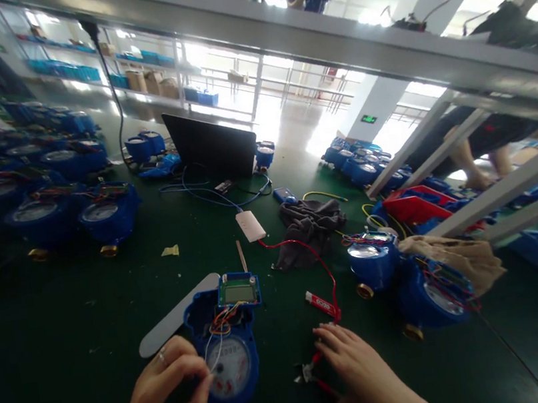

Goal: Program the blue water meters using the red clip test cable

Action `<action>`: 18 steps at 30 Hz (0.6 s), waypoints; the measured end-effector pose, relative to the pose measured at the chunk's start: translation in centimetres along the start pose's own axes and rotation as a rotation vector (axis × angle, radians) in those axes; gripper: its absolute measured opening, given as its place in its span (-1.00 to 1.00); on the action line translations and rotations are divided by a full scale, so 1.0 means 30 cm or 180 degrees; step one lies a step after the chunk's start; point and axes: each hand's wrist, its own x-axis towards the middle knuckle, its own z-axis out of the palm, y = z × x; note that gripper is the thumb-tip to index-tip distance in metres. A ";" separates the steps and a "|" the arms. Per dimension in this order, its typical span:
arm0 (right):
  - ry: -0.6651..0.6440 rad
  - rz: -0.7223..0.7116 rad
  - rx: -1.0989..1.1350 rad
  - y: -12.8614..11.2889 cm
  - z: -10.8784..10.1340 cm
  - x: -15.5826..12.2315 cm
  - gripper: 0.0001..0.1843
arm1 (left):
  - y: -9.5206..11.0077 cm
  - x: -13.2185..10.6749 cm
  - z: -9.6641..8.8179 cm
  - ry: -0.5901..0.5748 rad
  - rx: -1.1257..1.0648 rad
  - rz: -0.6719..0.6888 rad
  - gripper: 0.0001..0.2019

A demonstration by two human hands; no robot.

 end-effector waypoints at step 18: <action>-0.0462 -0.0715 0.1716 -0.206 -0.227 -0.087 -0.73 | 0.035 0.010 -0.002 0.0294 0.0127 0.0024 -0.83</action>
